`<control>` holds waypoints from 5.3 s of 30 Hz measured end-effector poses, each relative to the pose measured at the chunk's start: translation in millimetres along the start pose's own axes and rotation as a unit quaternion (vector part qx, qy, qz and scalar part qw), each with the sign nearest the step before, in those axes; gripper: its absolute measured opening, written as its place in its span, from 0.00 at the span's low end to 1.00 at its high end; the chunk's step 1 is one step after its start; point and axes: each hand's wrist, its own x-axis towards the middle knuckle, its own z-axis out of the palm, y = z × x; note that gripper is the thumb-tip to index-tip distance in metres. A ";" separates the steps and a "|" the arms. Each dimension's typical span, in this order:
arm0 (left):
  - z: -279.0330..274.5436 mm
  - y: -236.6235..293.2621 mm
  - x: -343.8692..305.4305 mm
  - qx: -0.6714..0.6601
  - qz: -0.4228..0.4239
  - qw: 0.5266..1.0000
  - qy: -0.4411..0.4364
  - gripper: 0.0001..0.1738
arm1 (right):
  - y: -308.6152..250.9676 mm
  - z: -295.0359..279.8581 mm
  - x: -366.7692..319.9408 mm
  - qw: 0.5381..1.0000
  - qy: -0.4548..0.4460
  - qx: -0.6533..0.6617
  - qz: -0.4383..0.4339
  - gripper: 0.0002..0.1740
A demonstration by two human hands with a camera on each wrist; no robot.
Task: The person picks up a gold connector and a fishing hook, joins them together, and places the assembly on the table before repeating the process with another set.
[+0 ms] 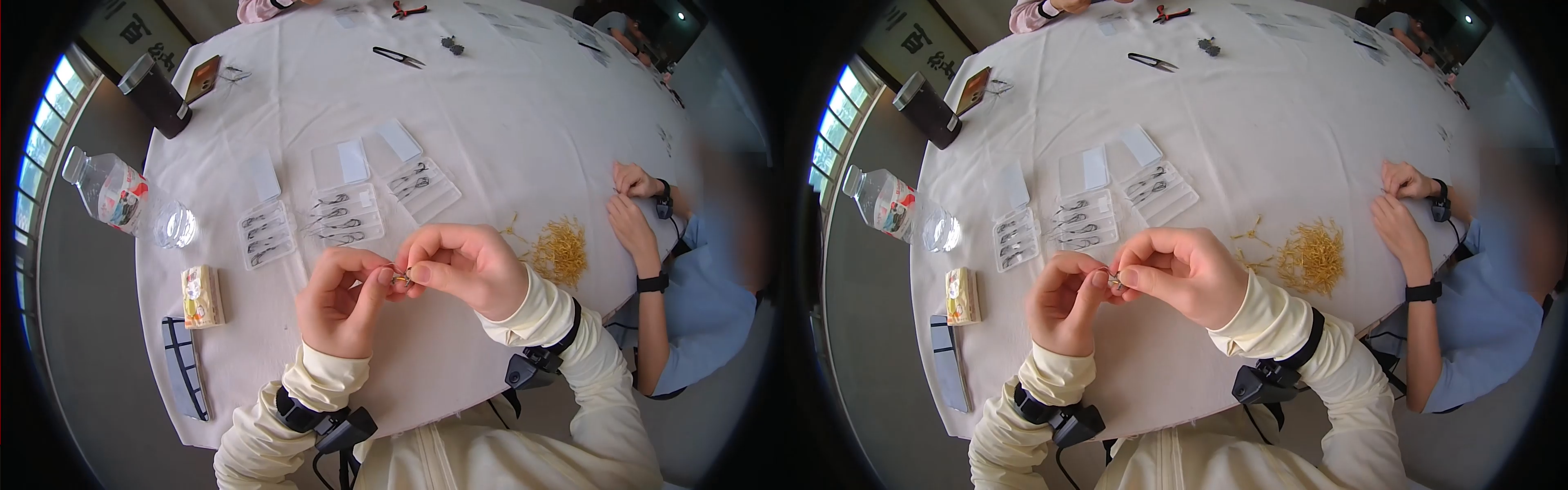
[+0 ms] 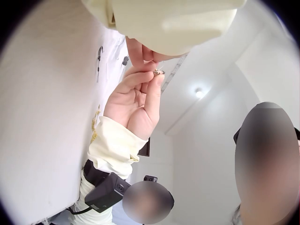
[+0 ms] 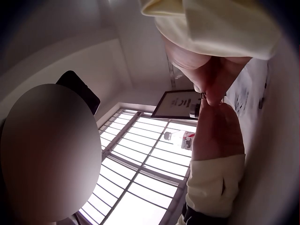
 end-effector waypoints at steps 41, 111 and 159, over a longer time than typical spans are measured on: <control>-3.5 11.0 2.9 0.312 0.105 0.944 0.006 0.03 | 9.8 -4.2 4.2 0.975 0.038 -0.211 -0.052 0.04; 4.4 -2.4 -3.0 0.104 -0.045 0.994 -0.004 0.04 | 21.7 7.8 3.4 0.992 0.112 -0.046 -0.022 0.07; 2.1 3.2 -4.6 0.128 0.015 0.991 -0.023 0.04 | 13.8 5.6 5.5 0.721 0.114 -0.551 -0.404 0.14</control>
